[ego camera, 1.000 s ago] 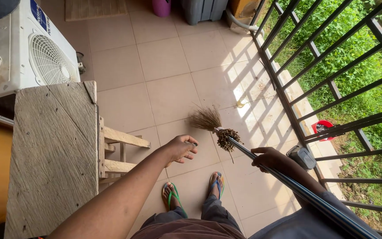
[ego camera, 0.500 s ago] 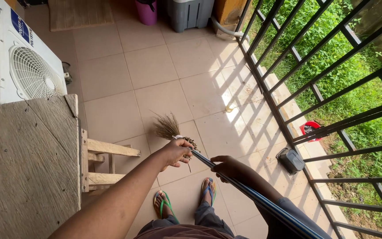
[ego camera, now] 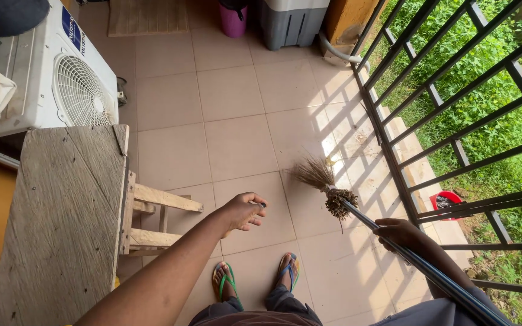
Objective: Attaching a broom head to its handle, possibly by heating the plastic connector.
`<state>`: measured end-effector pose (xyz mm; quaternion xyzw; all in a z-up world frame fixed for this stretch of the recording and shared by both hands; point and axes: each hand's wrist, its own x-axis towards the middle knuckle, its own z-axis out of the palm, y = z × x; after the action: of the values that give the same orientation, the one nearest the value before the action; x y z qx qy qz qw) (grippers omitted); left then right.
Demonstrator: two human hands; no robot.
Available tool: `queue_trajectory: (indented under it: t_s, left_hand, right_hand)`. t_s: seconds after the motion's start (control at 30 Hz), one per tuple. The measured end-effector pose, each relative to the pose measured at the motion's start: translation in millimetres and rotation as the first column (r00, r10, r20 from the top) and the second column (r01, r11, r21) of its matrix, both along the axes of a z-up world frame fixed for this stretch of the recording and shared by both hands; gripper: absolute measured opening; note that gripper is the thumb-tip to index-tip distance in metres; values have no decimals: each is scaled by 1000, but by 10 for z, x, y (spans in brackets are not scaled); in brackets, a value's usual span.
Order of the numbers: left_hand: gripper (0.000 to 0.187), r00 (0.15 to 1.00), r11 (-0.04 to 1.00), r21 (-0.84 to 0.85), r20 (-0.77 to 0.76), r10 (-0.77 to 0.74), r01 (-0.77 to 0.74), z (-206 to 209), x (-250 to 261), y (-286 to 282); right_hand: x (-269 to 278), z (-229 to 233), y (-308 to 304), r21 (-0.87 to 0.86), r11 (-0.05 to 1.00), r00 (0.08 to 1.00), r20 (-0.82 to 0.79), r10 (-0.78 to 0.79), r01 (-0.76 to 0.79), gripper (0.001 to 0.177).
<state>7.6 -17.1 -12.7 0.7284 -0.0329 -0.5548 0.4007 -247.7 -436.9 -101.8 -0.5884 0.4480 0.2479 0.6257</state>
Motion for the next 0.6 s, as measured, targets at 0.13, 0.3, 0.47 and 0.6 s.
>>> queue_trajectory:
  t_s: [0.13, 0.3, 0.47, 0.6]
  left_hand:
    - [34, 1000, 1000, 18, -6, 19, -19, 166, -18, -70]
    - [34, 999, 999, -3, -8, 41, -41, 40, 10, -178]
    - [34, 996, 996, 3, -5, 94, -94, 82, 55, -252]
    - [34, 992, 992, -1, 16, 125, -125, 197, 77, -262]
  right_hand:
    - [292, 922, 269, -206, 971, 992, -56, 112, -121, 56]
    - [698, 1357, 883, -183, 945, 963, -30, 269, -270, 59]
    - [1194, 577, 1210, -21, 954, 949, 98, 299, -299, 61]
    - [1418, -120, 1042, 128, 964, 968, 129, 215, -231, 62]
